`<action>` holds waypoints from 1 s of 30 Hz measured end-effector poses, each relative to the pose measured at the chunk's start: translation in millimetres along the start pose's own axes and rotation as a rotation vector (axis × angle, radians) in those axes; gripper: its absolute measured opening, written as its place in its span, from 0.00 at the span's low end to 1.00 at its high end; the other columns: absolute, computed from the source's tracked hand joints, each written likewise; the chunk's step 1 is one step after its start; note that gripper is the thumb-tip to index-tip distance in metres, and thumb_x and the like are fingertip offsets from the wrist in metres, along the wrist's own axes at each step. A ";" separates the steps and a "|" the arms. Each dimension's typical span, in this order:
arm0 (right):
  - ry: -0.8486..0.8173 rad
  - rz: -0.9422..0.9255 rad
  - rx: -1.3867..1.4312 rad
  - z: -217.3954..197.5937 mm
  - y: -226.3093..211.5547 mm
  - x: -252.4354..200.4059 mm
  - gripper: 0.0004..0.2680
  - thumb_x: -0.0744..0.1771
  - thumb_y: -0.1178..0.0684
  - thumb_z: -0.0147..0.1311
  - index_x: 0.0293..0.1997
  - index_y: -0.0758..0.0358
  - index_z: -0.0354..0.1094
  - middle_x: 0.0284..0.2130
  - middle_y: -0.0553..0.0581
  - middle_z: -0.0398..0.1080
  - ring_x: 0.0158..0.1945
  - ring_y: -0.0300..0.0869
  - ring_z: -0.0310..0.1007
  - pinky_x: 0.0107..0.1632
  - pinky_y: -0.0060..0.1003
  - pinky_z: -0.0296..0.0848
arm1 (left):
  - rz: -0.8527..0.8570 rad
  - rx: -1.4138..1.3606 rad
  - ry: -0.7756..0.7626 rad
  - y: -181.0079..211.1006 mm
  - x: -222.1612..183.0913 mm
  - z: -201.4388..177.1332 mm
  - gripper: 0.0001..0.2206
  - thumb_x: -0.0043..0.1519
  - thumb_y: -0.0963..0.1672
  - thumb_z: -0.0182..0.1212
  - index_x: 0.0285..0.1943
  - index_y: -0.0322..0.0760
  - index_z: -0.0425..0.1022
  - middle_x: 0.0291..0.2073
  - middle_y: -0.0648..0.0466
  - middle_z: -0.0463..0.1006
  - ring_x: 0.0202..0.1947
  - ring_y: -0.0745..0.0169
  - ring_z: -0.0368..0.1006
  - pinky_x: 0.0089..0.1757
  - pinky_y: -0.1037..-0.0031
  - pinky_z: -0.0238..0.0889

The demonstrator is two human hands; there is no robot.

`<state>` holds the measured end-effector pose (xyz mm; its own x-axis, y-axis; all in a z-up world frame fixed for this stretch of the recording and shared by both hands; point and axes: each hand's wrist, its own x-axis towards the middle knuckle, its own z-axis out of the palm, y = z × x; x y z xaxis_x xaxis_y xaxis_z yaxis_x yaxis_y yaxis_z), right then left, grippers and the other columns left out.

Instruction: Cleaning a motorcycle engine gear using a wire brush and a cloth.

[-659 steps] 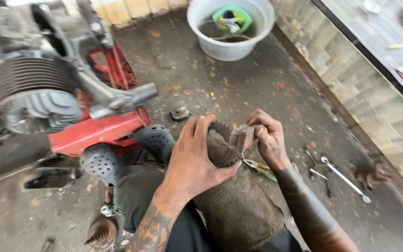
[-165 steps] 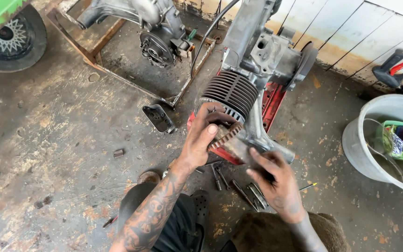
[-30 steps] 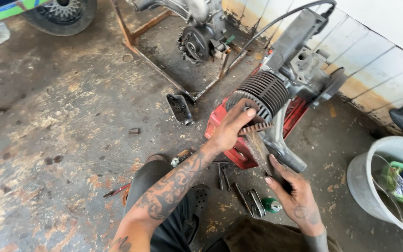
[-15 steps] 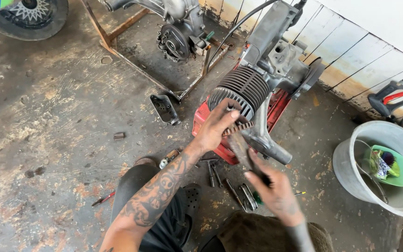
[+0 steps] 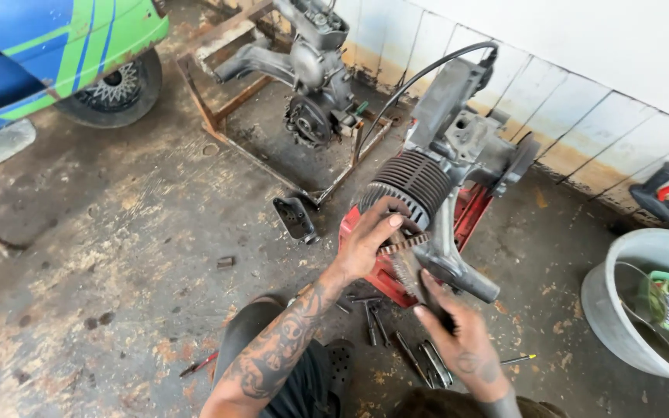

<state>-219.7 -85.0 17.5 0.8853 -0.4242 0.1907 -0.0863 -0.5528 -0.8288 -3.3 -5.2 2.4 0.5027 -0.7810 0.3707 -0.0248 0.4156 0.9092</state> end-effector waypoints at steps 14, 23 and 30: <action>-0.200 -0.107 -0.057 -42.6 -97.2 -5.2 0.19 0.63 0.53 0.61 0.61 0.62 0.71 0.54 0.53 0.80 0.47 0.38 0.80 0.51 0.34 0.73 | 0.149 0.069 0.074 137.9 -38.3 -2.1 0.24 0.68 0.55 0.47 0.52 0.30 0.70 0.42 0.47 0.79 0.44 0.59 0.74 0.49 0.70 0.66; -0.261 -0.250 -0.195 -56.0 -138.4 -17.6 0.20 0.61 0.47 0.62 0.60 0.53 0.72 0.52 0.54 0.80 0.40 0.43 0.86 0.42 0.38 0.83 | 0.329 0.110 0.104 213.1 -89.2 -11.6 0.23 0.69 0.57 0.46 0.57 0.35 0.65 0.48 0.44 0.80 0.44 0.55 0.79 0.49 0.68 0.74; -0.163 -0.379 -0.214 -22.2 -169.6 -24.2 0.20 0.62 0.48 0.62 0.61 0.56 0.71 0.42 0.57 0.79 0.29 0.40 0.76 0.31 0.36 0.74 | 0.280 0.084 0.163 230.6 -121.4 -1.3 0.20 0.69 0.53 0.50 0.58 0.34 0.66 0.48 0.43 0.79 0.48 0.57 0.77 0.51 0.67 0.71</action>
<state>-236.5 3.1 165.1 0.9313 -0.0551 0.3601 0.1800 -0.7898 -0.5863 -68.9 186.1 166.9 0.5979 -0.5540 0.5793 -0.2496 0.5582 0.7913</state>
